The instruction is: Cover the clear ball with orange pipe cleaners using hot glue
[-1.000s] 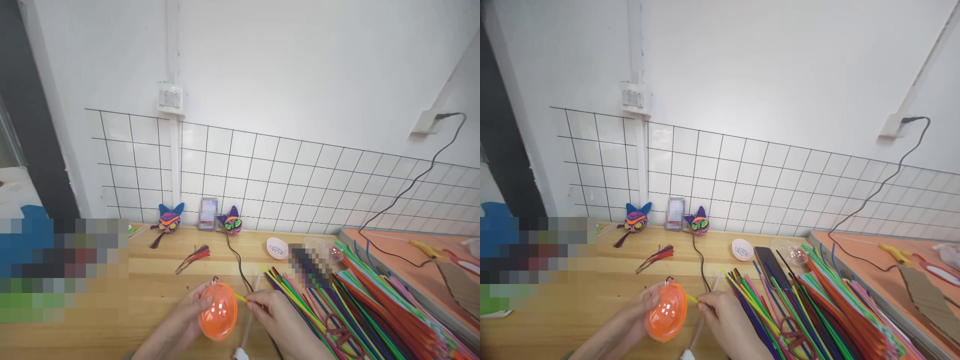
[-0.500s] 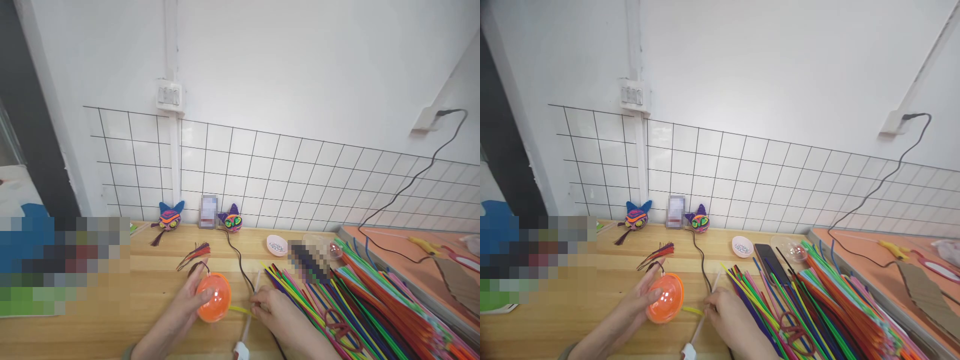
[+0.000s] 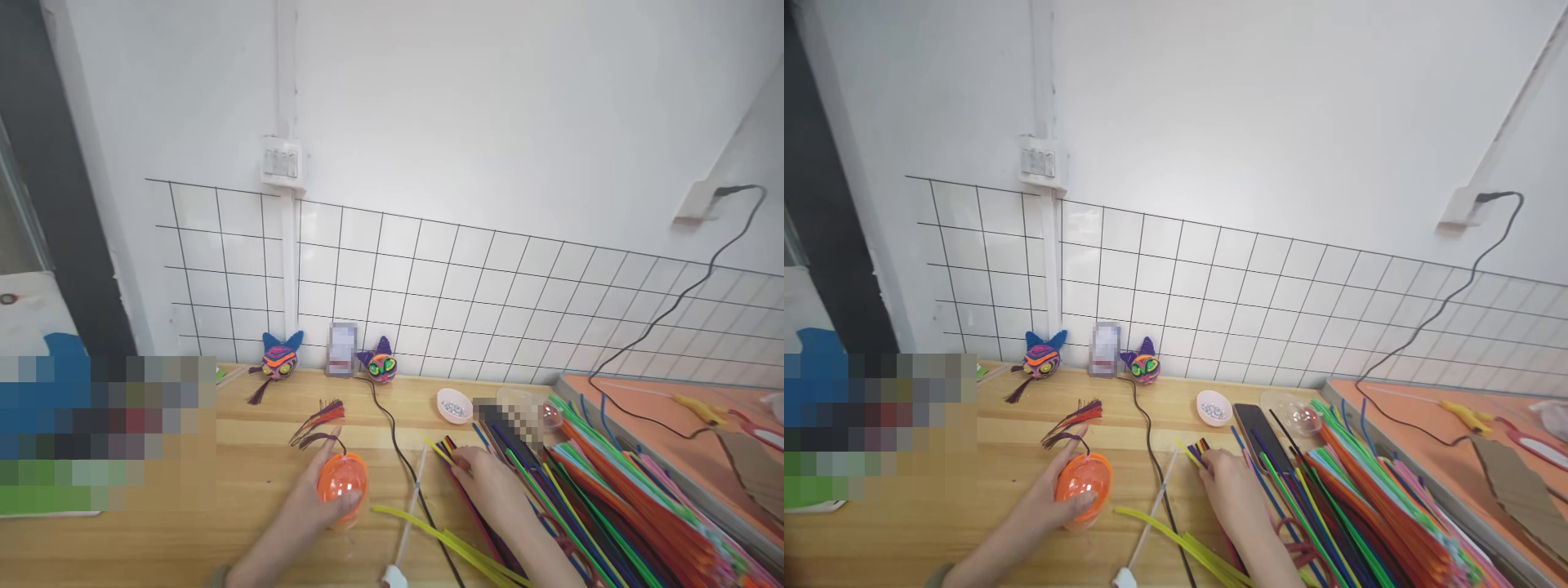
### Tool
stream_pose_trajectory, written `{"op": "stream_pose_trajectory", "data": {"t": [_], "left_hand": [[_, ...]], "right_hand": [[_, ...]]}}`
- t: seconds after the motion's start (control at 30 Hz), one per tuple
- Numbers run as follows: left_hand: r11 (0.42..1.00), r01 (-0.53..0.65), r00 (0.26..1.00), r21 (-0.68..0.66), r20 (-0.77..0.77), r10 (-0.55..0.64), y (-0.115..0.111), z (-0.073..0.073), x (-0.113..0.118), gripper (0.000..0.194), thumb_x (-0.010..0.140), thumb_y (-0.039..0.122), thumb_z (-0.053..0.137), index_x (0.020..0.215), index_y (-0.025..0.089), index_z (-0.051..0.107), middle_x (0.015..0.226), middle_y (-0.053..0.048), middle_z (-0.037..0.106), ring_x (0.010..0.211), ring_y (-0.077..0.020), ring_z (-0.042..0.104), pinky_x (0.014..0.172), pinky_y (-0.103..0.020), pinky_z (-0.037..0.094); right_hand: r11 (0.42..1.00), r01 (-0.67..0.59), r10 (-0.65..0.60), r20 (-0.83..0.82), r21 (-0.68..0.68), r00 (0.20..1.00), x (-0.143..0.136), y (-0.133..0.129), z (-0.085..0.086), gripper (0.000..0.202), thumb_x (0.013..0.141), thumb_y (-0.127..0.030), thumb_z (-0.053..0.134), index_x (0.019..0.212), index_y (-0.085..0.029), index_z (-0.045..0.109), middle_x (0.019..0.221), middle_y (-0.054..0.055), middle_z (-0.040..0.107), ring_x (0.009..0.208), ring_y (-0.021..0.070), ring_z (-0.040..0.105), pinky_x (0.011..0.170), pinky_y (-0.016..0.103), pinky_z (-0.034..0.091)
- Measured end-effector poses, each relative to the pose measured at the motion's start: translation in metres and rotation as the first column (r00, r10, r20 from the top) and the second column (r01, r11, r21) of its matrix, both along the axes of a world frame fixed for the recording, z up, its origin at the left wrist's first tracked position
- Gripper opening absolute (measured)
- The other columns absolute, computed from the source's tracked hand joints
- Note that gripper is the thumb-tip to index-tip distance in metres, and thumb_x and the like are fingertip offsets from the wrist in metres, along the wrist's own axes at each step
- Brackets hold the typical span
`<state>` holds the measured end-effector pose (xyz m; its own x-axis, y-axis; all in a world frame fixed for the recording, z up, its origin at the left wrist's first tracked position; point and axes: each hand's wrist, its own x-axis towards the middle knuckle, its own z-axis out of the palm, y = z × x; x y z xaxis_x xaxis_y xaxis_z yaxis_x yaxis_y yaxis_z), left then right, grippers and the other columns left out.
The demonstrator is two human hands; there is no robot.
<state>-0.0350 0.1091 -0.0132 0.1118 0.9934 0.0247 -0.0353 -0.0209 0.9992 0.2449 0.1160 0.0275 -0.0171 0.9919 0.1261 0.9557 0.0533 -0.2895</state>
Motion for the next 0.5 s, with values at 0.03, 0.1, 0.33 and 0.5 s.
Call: {"op": "stream_pose_trajectory", "data": {"t": [0.03,0.1,0.33,0.5], "left_hand": [[1.000,-0.017,1.000,0.015,-0.012,0.017,0.000,0.000,0.000,0.099,0.054,0.049,0.076,0.139,0.018,0.035,0.130,-0.014,0.052,0.112,-0.0331,0.053,0.098,-0.041,0.039],[0.998,-0.041,0.999,0.044,-0.026,0.042,-0.001,0.000,0.001,0.096,0.053,0.047,0.077,0.136,0.018,0.040,0.125,-0.013,0.056,0.117,-0.0346,0.049,0.101,-0.042,0.036],[0.998,0.023,1.000,0.062,-0.003,-0.023,-0.002,-0.001,0.002,0.095,0.052,0.049,0.078,0.136,0.021,0.042,0.109,-0.011,0.064,0.117,-0.0363,0.048,0.100,-0.044,0.037],[0.999,0.024,1.000,0.048,0.004,-0.025,-0.002,-0.001,0.001,0.093,0.050,0.050,0.079,0.132,0.019,0.046,0.118,-0.013,0.060,0.118,-0.0349,0.049,0.100,-0.042,0.037]], "right_hand": [[1.000,-0.007,0.007,0.005,0.001,1.000,-0.001,0.001,-0.002,0.021,0.080,-0.012,0.049,0.084,-0.019,0.069,0.087,0.010,0.072,0.086,0.0253,0.066,0.070,0.028,0.043],[1.000,-0.029,0.029,0.007,0.005,1.000,-0.003,0.001,-0.003,0.023,0.079,-0.010,0.049,0.080,-0.020,0.070,0.085,0.009,0.072,0.087,0.0242,0.067,0.072,0.027,0.043],[0.992,-0.122,0.122,0.005,0.002,0.992,-0.010,-0.002,-0.001,0.029,0.079,-0.007,0.044,0.074,-0.021,0.069,0.083,0.008,0.072,0.087,0.0237,0.067,0.083,0.031,0.041],[0.984,-0.177,0.176,-0.008,-0.006,0.984,-0.012,-0.004,0.000,0.031,0.077,-0.006,0.043,0.063,-0.019,0.067,0.073,0.008,0.070,0.078,0.0232,0.066,0.080,0.033,0.042]]}}
